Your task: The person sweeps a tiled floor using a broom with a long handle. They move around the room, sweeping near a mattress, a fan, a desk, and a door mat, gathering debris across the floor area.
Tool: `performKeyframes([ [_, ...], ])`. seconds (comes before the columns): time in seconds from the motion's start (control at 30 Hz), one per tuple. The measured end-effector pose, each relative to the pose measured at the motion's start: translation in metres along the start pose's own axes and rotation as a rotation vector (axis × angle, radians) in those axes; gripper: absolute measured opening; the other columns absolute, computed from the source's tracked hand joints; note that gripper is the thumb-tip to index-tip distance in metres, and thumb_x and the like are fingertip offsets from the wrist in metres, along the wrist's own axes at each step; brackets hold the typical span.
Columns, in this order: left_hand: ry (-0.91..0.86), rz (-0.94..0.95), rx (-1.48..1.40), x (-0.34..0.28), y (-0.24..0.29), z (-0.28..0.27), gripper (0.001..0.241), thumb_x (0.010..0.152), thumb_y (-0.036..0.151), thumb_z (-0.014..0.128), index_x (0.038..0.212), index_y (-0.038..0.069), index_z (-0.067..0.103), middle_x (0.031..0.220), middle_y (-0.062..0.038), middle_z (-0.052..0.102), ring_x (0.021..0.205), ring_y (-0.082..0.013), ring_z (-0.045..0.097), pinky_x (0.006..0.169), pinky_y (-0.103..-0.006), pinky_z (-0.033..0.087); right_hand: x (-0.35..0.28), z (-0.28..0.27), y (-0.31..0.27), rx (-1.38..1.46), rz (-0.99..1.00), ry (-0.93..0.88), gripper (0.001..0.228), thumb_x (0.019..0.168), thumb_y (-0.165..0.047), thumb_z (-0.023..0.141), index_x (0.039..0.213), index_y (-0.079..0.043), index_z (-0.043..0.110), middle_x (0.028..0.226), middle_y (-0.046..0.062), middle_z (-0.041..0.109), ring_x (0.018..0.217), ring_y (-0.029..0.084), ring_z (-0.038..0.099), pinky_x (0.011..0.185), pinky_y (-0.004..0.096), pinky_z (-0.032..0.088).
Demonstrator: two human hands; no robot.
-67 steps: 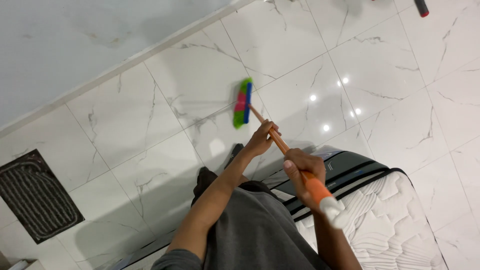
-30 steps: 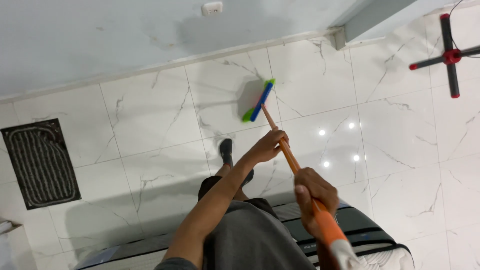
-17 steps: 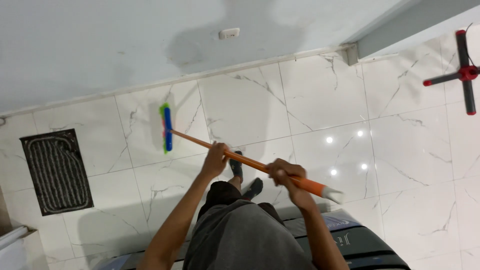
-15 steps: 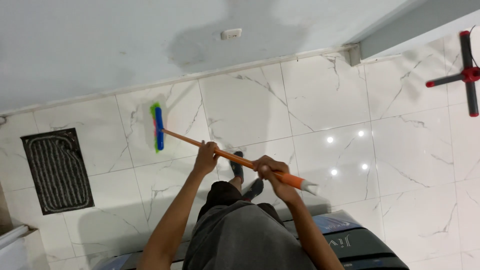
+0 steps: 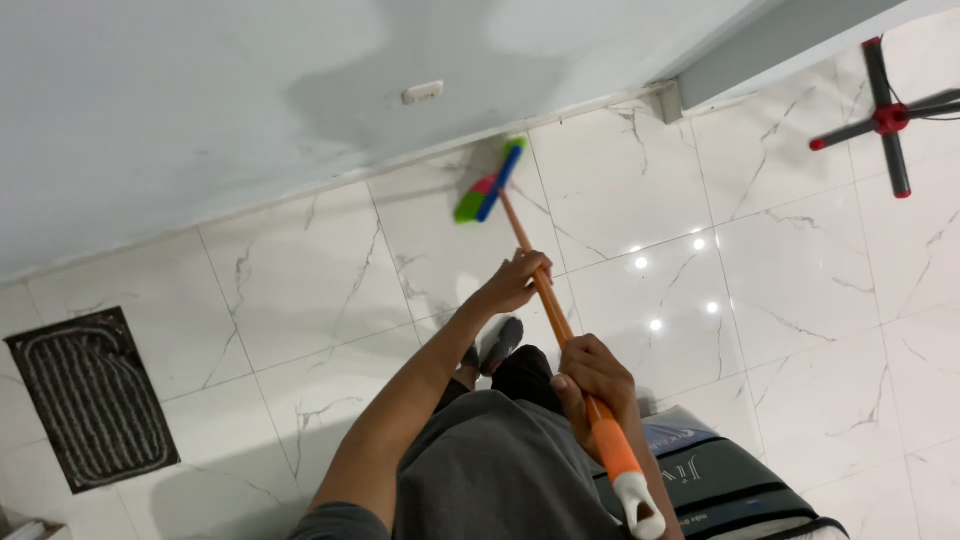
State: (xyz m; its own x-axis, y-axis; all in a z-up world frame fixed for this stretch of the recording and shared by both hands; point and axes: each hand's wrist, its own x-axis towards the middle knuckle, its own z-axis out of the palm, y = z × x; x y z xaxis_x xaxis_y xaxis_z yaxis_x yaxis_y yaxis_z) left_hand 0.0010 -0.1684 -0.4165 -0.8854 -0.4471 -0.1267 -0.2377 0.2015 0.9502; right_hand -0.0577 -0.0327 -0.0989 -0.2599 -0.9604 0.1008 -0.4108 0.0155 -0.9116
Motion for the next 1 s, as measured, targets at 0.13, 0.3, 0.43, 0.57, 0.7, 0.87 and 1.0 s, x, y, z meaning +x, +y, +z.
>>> performKeyframes([
  [0.13, -0.109, 0.015, 0.099, 0.033, 0.080, -0.005, 0.017, 0.096, 0.005, 0.064, 0.108, 0.014, 0.055, 0.108, -0.001, 0.067, 0.120, -0.0280, 0.056, 0.107, -0.0643, 0.032, 0.004, -0.036, -0.022, -0.089, 0.036, 0.187, 0.025, 0.094, -0.007, 0.060, 0.073, 0.004, 0.056, 0.073, 0.010, 0.060, 0.079, 0.023, 0.060, 0.070, 0.036, 0.050],
  [0.3, 0.015, 0.128, 0.283, 0.027, 0.104, -0.002, 0.017, 0.095, 0.012, 0.071, 0.101, 0.012, 0.055, 0.093, -0.002, 0.065, 0.120, -0.0346, 0.050, 0.119, -0.0662, 0.024, -0.003, -0.093, -0.018, 0.128, 0.050, 0.342, 0.047, 0.104, -0.025, 0.056, 0.061, -0.008, 0.051, 0.054, 0.002, 0.048, 0.053, 0.015, 0.054, 0.076, 0.041, 0.058],
  [0.43, 0.117, 0.032, 0.255, 0.007, 0.067, -0.026, 0.022, 0.085, 0.009, 0.075, 0.095, 0.010, 0.055, 0.096, -0.009, 0.058, 0.103, -0.0338, 0.054, 0.088, -0.0490, 0.044, 0.033, -0.099, 0.078, 0.343, -0.064, 0.208, 0.048, 0.106, -0.024, 0.056, 0.060, -0.009, 0.055, 0.051, 0.002, 0.049, 0.053, 0.017, 0.056, 0.068, 0.039, 0.061],
  [0.57, 0.245, -0.092, 0.190, 0.006, -0.019, -0.030, 0.023, 0.089, 0.007, 0.072, 0.098, 0.007, 0.052, 0.097, -0.013, 0.054, 0.094, -0.0333, 0.052, 0.084, -0.0461, 0.044, 0.084, -0.076, 0.147, 0.610, 0.095, 0.092, 0.042, 0.100, -0.021, 0.057, 0.063, -0.002, 0.058, 0.059, 0.009, 0.051, 0.061, 0.020, 0.055, 0.057, 0.033, 0.047],
  [0.7, 0.294, -0.055, 0.127, 0.042, -0.049, -0.025, 0.023, 0.090, 0.002, 0.068, 0.105, 0.006, 0.052, 0.101, -0.014, 0.055, 0.097, -0.0341, 0.053, 0.088, -0.0463, 0.046, 0.116, -0.081, 0.169, 0.733, 0.011, 0.045, 0.041, 0.101, -0.016, 0.060, 0.064, -0.003, 0.050, 0.060, 0.006, 0.042, 0.066, 0.021, 0.045, 0.068, 0.037, 0.045],
  [0.87, 0.242, 0.112, 0.115, 0.144, -0.018, 0.011, 0.025, 0.090, 0.001, 0.068, 0.109, 0.005, 0.051, 0.100, -0.014, 0.058, 0.102, -0.0362, 0.055, 0.104, -0.0522, 0.040, 0.128, -0.151, 0.184, 0.626, -0.017, 0.175, 0.043, 0.101, -0.012, 0.058, 0.060, -0.006, 0.047, 0.055, 0.004, 0.038, 0.058, 0.019, 0.038, 0.068, 0.039, 0.045],
  [1.0, 0.025, 0.095, 0.074, 0.222, 0.003, 0.053, 0.023, 0.094, 0.008, 0.073, 0.102, 0.007, 0.051, 0.094, -0.011, 0.059, 0.103, -0.0345, 0.056, 0.111, -0.0535, 0.037, 0.116, -0.203, 0.198, 0.622, 0.075, 0.422, 0.039, 0.099, -0.005, 0.054, 0.062, -0.008, 0.041, 0.054, 0.003, 0.035, 0.054, 0.018, 0.036, 0.059, 0.037, 0.042],
])
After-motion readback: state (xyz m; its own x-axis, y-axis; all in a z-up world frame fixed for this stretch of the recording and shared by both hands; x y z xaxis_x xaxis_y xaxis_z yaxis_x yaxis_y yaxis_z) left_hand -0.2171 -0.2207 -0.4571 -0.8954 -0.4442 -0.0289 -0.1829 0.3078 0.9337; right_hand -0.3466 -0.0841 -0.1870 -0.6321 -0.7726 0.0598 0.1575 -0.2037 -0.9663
